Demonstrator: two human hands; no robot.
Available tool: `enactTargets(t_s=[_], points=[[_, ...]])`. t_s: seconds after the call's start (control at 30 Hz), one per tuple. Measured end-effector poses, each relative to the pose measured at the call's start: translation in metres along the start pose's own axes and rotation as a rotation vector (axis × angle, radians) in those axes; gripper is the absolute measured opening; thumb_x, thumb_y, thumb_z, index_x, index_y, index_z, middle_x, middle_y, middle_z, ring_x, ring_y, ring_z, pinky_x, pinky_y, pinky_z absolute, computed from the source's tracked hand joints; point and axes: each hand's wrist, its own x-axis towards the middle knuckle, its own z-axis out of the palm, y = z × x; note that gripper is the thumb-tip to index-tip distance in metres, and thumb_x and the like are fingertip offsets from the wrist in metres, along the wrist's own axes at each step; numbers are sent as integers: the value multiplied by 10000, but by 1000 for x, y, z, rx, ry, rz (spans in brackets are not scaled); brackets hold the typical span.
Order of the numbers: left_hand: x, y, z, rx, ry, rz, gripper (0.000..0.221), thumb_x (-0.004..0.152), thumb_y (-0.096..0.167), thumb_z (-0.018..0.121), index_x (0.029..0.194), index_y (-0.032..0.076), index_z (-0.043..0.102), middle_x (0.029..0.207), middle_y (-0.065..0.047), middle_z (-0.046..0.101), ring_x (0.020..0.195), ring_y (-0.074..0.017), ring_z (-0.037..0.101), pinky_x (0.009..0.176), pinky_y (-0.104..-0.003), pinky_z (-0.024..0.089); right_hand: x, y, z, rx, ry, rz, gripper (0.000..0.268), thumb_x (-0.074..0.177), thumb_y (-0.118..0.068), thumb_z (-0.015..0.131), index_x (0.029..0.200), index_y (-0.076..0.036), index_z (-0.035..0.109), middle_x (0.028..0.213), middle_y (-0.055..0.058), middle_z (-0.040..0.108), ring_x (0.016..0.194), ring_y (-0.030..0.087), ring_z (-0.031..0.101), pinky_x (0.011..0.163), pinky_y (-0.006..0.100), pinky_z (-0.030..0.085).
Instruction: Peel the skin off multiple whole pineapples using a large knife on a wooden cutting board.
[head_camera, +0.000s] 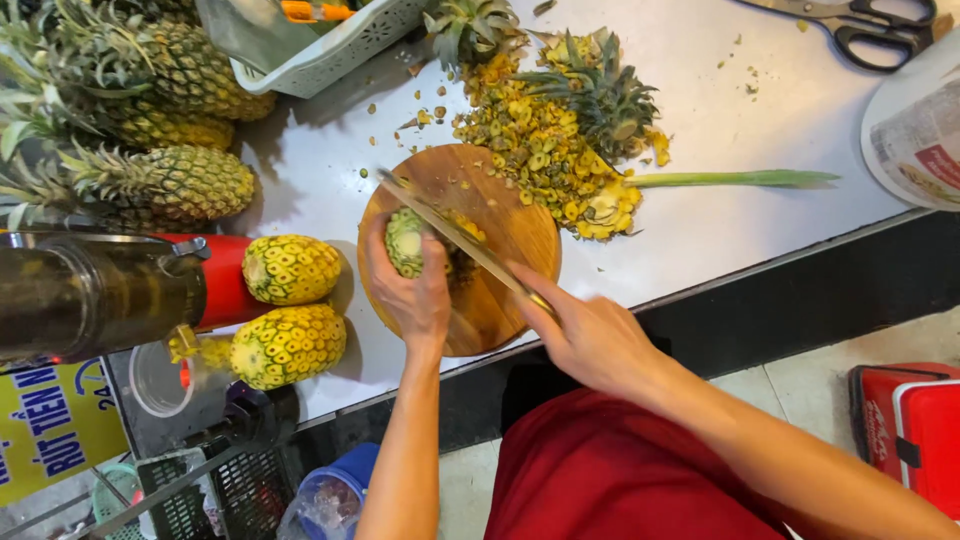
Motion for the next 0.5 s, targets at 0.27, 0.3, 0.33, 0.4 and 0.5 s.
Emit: enactTargets(t_s=[0.27,0.3,0.33,0.4,0.5], points=[[6,8,1,5,-28,-34,582,948,453,668,1302,-1,582,1226,-179,643,1112,-313,628,997,-432,487,-8,25,-1,67,-71,38,556,994,-431,438,1527,-276,422,647,212,681,639,420,701,653,518,543],[3,9,0,-9,-33,-65,570,941,443,668,1293,2,586,1211,-176,642,1100,-306,630,989,-425,491,-11,28,-1,73,-76,40,555,992,-438,438,1523,-277,430,657,211,690,647,418,709,667,508,552],[2,7,-1,-6,-39,-70,570,941,443,668,1293,2,586,1211,-176,642,1100,-306,630,989,-425,491,-1,23,-3,77,-79,46,555,992,-438,438,1523,-277,430,657,211,690,647,418,709,667,508,552],[4,5,1,56,-22,32,533,997,402,663,1337,-1,586,1289,-179,647,1174,-308,617,1042,-427,470,23,12,-9,78,-118,57,557,1002,-436,429,1536,-276,419,697,240,689,680,438,699,693,515,547],[5,7,0,-44,-42,-72,528,968,392,663,1316,3,579,1200,-151,655,1071,-269,635,972,-392,506,25,11,-15,118,-160,55,559,1009,-434,411,1542,-266,414,748,266,696,730,447,702,732,515,546]])
